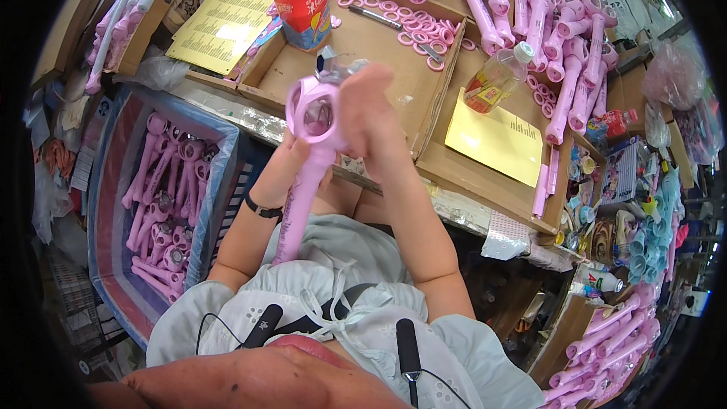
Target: The person assembles pink light sticks by attaching a crown-shaped top to the handle, inserting a small gem into the center, and wiping the surface with a cloth. The person repeats this process on multiple units, placing finished items into a blue crate.
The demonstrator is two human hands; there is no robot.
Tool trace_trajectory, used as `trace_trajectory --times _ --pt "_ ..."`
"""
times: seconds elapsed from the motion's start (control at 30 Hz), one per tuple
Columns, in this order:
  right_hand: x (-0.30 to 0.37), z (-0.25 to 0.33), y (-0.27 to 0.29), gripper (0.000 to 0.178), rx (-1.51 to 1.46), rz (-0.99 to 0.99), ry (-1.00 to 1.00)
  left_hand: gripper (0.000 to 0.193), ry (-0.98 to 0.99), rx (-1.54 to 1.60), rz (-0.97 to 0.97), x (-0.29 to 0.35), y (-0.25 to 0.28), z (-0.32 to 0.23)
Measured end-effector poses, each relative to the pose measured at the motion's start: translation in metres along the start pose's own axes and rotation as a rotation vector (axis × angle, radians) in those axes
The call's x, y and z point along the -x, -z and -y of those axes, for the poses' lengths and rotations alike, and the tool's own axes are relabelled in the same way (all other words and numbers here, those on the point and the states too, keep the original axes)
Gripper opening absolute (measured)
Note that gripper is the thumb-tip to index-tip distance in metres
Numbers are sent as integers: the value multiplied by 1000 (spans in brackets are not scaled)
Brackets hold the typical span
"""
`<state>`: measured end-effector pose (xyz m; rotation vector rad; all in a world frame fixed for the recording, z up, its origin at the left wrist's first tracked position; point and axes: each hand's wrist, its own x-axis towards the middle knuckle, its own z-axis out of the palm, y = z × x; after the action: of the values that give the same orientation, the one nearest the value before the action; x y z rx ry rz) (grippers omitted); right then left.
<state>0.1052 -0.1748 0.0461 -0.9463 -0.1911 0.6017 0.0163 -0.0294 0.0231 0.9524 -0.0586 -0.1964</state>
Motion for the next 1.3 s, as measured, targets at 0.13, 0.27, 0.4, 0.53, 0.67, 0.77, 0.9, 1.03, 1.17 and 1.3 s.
trace_trajectory --times 0.13,0.27,0.4,0.53,0.67,0.77,0.9,1.03,1.17,1.3 --pt "-6 -9 9 58 -40 151 127 82 101 232 122 -4 4 10" --pt "-7 -13 12 56 -59 145 150 86 93 312 236 -8 7 14" --pt "-2 -28 21 52 -222 126 122 83 94 377 211 -10 7 16" --pt "6 -63 24 41 -250 -181 214 75 104 486 224 -9 11 20" --pt "20 -88 19 43 194 -253 336 71 115 552 233 -9 17 22" --pt "15 -78 11 43 327 -236 607 65 27 383 151 -7 17 18" --pt "-7 -30 2 49 969 -274 1137 56 -97 -102 -177 3 7 4" --pt "6 -2 -22 44 445 -205 548 79 -413 -926 -282 13 -12 -6" --pt "36 19 -15 31 91 69 -2 86 -473 -1199 -420 18 -29 -6" --pt "17 20 4 42 -101 59 -111 93 -671 -1341 -363 17 -33 -4"
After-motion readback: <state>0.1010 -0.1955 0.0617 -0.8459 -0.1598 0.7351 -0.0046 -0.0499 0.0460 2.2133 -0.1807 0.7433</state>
